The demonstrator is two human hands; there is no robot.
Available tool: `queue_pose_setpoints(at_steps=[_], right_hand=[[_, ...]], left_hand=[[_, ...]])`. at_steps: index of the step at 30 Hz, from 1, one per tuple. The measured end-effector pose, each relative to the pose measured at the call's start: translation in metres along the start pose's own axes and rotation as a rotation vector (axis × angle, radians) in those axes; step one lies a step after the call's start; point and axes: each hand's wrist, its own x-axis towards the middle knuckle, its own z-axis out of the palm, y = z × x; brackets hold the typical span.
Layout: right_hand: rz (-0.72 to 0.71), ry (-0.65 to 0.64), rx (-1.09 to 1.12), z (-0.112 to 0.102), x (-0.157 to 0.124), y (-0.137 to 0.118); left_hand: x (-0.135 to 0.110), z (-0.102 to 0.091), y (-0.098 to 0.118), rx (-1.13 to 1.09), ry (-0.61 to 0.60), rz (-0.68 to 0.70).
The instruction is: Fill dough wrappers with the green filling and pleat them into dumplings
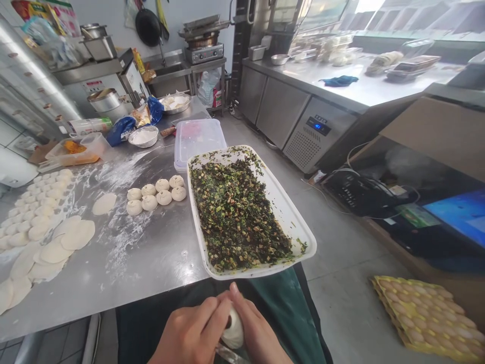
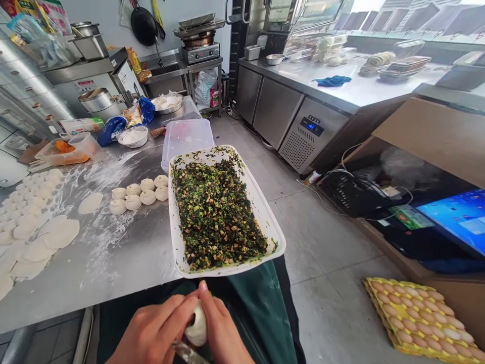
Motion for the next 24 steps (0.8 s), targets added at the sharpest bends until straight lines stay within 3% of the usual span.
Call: queue_pose_setpoints(at_steps=[6, 11, 15, 20, 24], right_hand=[[0.003, -0.108, 0.019, -0.003, 0.003, 0.008], [-0.027, -0.116, 0.021, 0.000, 0.001, 0.005], [-0.023, -0.089, 0.016, 0.002, 0.000, 0.003], [-0.040, -0.075, -0.010, 0.004, -0.001, 0.002], [-0.050, -0.074, -0.090, 0.001, 0.004, 0.006]], left_hand=[[0.001, -0.008, 0.002, -0.051, 0.026, -0.058], [0.001, -0.010, 0.004, 0.017, 0.048, 0.023], [-0.003, -0.008, 0.007, -0.057, 0.073, -0.127], [-0.002, -0.012, 0.004, -0.035, 0.012, 0.028], [-0.003, -0.014, 0.003, 0.007, 0.055, -0.020]])
